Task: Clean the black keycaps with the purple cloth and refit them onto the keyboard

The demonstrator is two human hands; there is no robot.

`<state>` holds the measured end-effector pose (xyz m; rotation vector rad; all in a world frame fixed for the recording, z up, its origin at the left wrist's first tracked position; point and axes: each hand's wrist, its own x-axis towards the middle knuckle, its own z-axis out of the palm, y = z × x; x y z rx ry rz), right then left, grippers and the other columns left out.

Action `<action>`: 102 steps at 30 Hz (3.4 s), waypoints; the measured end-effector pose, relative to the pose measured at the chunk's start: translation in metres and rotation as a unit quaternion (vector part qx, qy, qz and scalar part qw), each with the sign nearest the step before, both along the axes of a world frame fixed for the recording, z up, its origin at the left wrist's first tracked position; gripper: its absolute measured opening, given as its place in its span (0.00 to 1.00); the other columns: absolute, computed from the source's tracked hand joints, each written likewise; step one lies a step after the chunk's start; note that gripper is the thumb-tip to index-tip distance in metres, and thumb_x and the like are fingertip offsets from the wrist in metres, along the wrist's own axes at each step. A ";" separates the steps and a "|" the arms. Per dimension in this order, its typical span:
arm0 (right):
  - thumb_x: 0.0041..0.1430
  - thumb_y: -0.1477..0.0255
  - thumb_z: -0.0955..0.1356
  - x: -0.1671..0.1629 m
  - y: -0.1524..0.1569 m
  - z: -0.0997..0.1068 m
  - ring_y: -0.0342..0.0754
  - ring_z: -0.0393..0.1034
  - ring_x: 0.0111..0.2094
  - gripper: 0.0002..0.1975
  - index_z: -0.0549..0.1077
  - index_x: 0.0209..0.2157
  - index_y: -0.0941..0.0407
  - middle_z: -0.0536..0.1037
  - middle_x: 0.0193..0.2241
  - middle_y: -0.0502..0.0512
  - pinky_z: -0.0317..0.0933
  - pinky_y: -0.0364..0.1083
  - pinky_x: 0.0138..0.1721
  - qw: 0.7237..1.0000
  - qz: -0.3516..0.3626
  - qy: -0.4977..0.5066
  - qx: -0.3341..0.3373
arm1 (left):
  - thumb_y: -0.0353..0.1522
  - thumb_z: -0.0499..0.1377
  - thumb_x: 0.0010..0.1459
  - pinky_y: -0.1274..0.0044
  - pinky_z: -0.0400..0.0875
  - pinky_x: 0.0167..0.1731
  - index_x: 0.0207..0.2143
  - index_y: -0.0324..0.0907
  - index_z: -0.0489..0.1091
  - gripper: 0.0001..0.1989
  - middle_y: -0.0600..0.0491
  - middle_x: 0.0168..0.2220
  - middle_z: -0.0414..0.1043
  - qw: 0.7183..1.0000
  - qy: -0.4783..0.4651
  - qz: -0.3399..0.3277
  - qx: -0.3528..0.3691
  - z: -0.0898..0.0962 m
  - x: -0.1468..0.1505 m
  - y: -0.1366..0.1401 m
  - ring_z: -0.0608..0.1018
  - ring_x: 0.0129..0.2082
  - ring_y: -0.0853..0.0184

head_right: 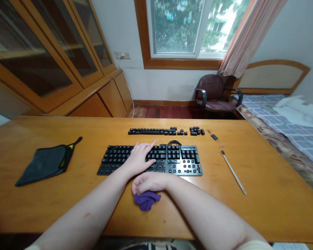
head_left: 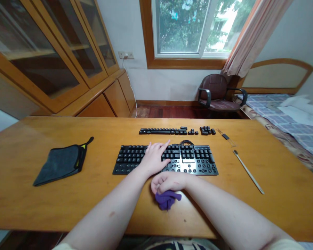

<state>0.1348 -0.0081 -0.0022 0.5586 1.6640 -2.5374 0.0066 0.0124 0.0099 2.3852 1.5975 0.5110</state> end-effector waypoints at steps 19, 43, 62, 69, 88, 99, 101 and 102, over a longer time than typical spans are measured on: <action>0.40 0.81 0.65 -0.001 0.005 0.000 0.38 0.61 0.18 0.06 0.70 0.26 0.62 0.70 0.19 0.47 0.55 0.38 0.22 1.000 -0.005 0.023 -0.019 | 0.35 0.54 0.55 0.61 0.52 0.56 0.36 0.46 0.74 0.10 0.52 0.42 0.74 0.995 -0.049 0.026 0.085 0.034 0.014 0.029 0.68 0.50 0.58; 0.44 0.85 0.65 -0.009 0.014 -0.016 0.40 0.65 0.21 0.07 0.70 0.27 0.61 0.72 0.21 0.46 0.58 0.40 0.28 0.999 -0.015 0.013 -0.046 | 0.38 0.62 0.43 0.78 0.69 0.37 0.34 0.44 0.76 0.14 0.49 0.37 0.77 0.987 0.044 0.055 -0.143 -0.003 0.104 0.211 0.77 0.36 0.64; 0.41 0.83 0.65 -0.011 0.013 -0.016 0.38 0.63 0.20 0.06 0.70 0.25 0.61 0.71 0.21 0.46 0.57 0.39 0.27 0.998 -0.028 0.023 -0.046 | 0.34 0.58 0.50 0.75 0.68 0.40 0.39 0.40 0.73 0.13 0.48 0.36 0.75 0.988 -0.103 0.104 -0.040 0.036 0.046 0.177 0.75 0.36 0.65; 0.36 0.78 0.67 -0.006 0.006 -0.012 0.38 0.60 0.18 0.07 0.70 0.25 0.62 0.70 0.19 0.47 0.53 0.38 0.22 0.980 -0.162 0.087 -0.082 | 0.38 0.61 0.47 0.77 0.71 0.29 0.45 0.39 0.69 0.22 0.49 0.35 0.72 0.873 -0.463 0.133 -0.080 0.043 -0.007 0.070 0.75 0.30 0.69; 0.52 0.66 0.68 -0.002 0.010 -0.004 0.44 0.71 0.31 0.18 0.62 0.43 0.54 0.72 0.40 0.57 0.67 0.45 0.32 0.746 -0.638 0.124 0.146 | 0.34 0.65 0.44 0.69 0.69 0.45 0.41 0.37 0.69 0.20 0.46 0.40 0.75 0.712 -0.657 0.157 -0.191 0.003 -0.008 -0.010 0.77 0.40 0.64; 0.53 0.66 0.67 0.003 0.011 0.000 0.41 0.64 0.21 0.12 0.70 0.39 0.56 0.72 0.26 0.51 0.60 0.42 0.24 0.753 -0.627 0.070 0.187 | 0.33 0.66 0.41 0.75 0.71 0.36 0.36 0.39 0.74 0.17 0.49 0.35 0.77 0.724 -0.638 0.149 -0.217 -0.004 -0.005 -0.015 0.77 0.32 0.67; 0.53 0.67 0.67 0.003 0.012 -0.001 0.42 0.64 0.23 0.16 0.71 0.43 0.56 0.73 0.28 0.52 0.61 0.43 0.26 0.770 -0.602 0.062 0.202 | 0.33 0.67 0.41 0.75 0.71 0.36 0.36 0.39 0.74 0.17 0.50 0.34 0.76 0.726 -0.634 0.154 -0.217 -0.004 -0.006 -0.014 0.77 0.31 0.68; 0.52 0.67 0.68 0.004 0.012 -0.001 0.42 0.64 0.24 0.18 0.71 0.46 0.55 0.73 0.29 0.52 0.61 0.43 0.27 0.779 -0.588 0.061 0.208 | 0.33 0.67 0.40 0.75 0.71 0.35 0.36 0.39 0.74 0.17 0.50 0.34 0.76 0.727 -0.633 0.155 -0.216 -0.003 -0.006 -0.014 0.76 0.30 0.68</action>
